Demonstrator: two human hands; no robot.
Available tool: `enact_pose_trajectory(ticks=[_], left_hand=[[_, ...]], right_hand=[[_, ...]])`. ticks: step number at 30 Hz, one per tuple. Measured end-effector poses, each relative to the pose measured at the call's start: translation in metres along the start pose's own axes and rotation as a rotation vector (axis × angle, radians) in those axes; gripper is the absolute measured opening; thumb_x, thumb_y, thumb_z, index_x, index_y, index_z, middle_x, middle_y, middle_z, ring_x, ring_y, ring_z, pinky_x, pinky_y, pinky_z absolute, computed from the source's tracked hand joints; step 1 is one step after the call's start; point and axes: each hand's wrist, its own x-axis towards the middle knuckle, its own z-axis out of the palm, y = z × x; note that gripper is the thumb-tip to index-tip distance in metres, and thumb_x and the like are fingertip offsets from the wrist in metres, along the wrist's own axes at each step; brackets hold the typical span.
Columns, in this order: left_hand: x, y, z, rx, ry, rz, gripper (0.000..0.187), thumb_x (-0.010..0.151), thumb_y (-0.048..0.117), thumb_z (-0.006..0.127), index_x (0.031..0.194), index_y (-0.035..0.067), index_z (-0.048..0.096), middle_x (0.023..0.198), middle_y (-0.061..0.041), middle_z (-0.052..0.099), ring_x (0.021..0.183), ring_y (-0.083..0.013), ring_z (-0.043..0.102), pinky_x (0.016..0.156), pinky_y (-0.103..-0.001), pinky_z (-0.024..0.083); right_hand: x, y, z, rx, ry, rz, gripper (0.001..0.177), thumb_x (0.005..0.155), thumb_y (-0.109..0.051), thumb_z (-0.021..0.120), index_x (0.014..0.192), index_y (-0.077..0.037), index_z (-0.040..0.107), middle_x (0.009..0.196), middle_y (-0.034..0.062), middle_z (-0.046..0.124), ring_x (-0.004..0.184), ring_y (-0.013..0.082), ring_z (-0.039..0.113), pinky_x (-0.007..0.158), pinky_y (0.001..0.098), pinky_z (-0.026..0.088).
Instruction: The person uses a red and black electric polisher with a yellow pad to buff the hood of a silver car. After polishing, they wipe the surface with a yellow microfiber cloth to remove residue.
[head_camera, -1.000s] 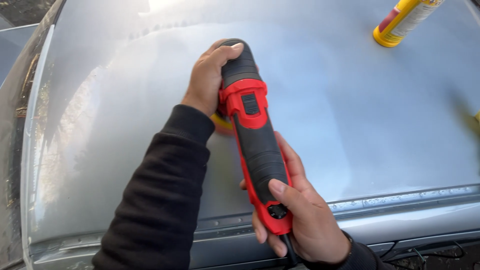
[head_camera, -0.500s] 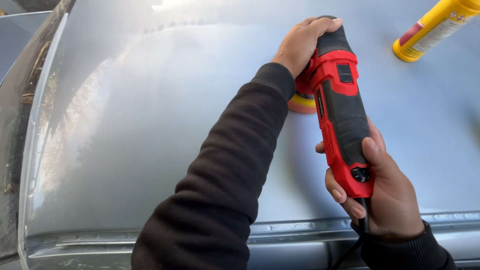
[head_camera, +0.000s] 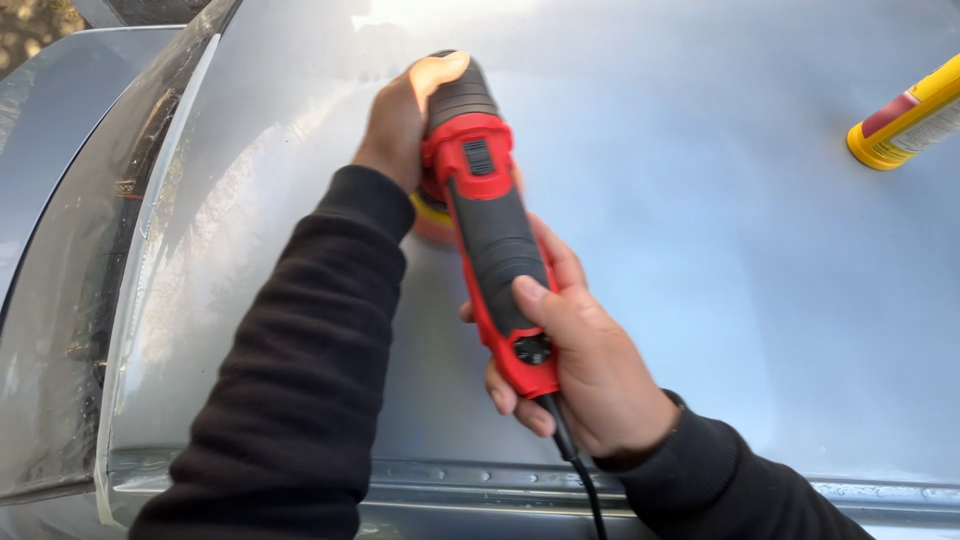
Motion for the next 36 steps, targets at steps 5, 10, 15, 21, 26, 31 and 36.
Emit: enact_pose_trajectory(ticks=[5,10,15,21,26,31,36], left_hand=[[-0.02,0.037,-0.044,-0.139,0.103,-0.122,0.038,0.092,0.027,0.063,0.111,-0.005,0.056,0.094,-0.023,0.071,0.081,-0.0302,0.072,0.08,-0.042,0.064],[-0.008,0.045,-0.09,-0.068,0.082,-0.001,0.043,0.095,0.027,0.065,0.119,-0.007,0.053,0.101,-0.024,0.07,0.093,-0.0303,0.073,0.089,-0.041,0.065],[0.02,0.041,-0.097,-0.136,0.053,-0.041,0.046,0.096,0.027,0.067,0.123,-0.007,0.052,0.103,-0.024,0.069,0.093,-0.0301,0.073,0.089,-0.043,0.066],[0.063,0.02,-0.078,-0.031,-0.008,0.006,0.048,0.096,0.03,0.065,0.124,-0.008,0.054,0.102,-0.024,0.073,0.086,-0.0307,0.075,0.085,-0.042,0.067],[0.094,-0.006,-0.045,-0.031,-0.049,-0.01,0.044,0.097,0.028,0.067,0.12,-0.008,0.058,0.103,-0.022,0.073,0.087,-0.0294,0.075,0.088,-0.042,0.067],[0.119,-0.029,-0.001,-0.172,-0.051,-0.102,0.045,0.092,0.029,0.065,0.116,-0.008,0.061,0.098,-0.023,0.075,0.086,-0.0313,0.076,0.086,-0.044,0.067],[0.146,-0.065,0.031,0.025,-0.017,0.03,0.034,0.093,0.029,0.071,0.11,-0.001,0.068,0.098,-0.012,0.075,0.084,-0.0231,0.075,0.084,-0.037,0.065]], right_hand=[[0.035,0.021,0.021,0.057,-0.13,0.078,0.077,0.103,-0.027,0.049,0.167,-0.03,0.005,0.112,0.0188,0.062,0.052,0.0214,0.064,0.033,0.0267,0.043],[0.069,0.021,0.038,0.009,-0.171,0.065,0.081,0.103,-0.027,0.052,0.168,-0.028,0.003,0.109,0.0162,0.063,0.054,0.0196,0.065,0.037,0.0271,0.047],[0.078,0.014,0.031,-0.076,-0.144,-0.002,0.088,0.101,-0.022,0.057,0.168,-0.023,0.0,0.107,0.0173,0.066,0.06,0.018,0.067,0.047,0.0284,0.055],[0.068,-0.004,0.007,-0.089,-0.112,-0.013,0.085,0.103,-0.02,0.054,0.169,-0.023,-0.001,0.095,0.0202,0.071,0.055,0.0172,0.066,0.045,0.0265,0.054],[0.051,-0.019,-0.015,-0.093,-0.026,-0.043,0.079,0.106,-0.023,0.047,0.167,-0.023,-0.003,0.09,0.0207,0.072,0.046,0.0153,0.061,0.036,0.0232,0.046],[0.037,-0.032,-0.039,-0.123,0.04,-0.079,0.077,0.106,-0.024,0.046,0.168,-0.024,0.001,0.089,0.0202,0.072,0.043,0.0129,0.057,0.034,0.022,0.041],[0.019,-0.049,-0.061,-0.174,0.146,-0.089,0.074,0.105,-0.025,0.047,0.167,-0.024,0.006,0.086,0.0195,0.071,0.04,0.0114,0.054,0.033,0.0217,0.039]])
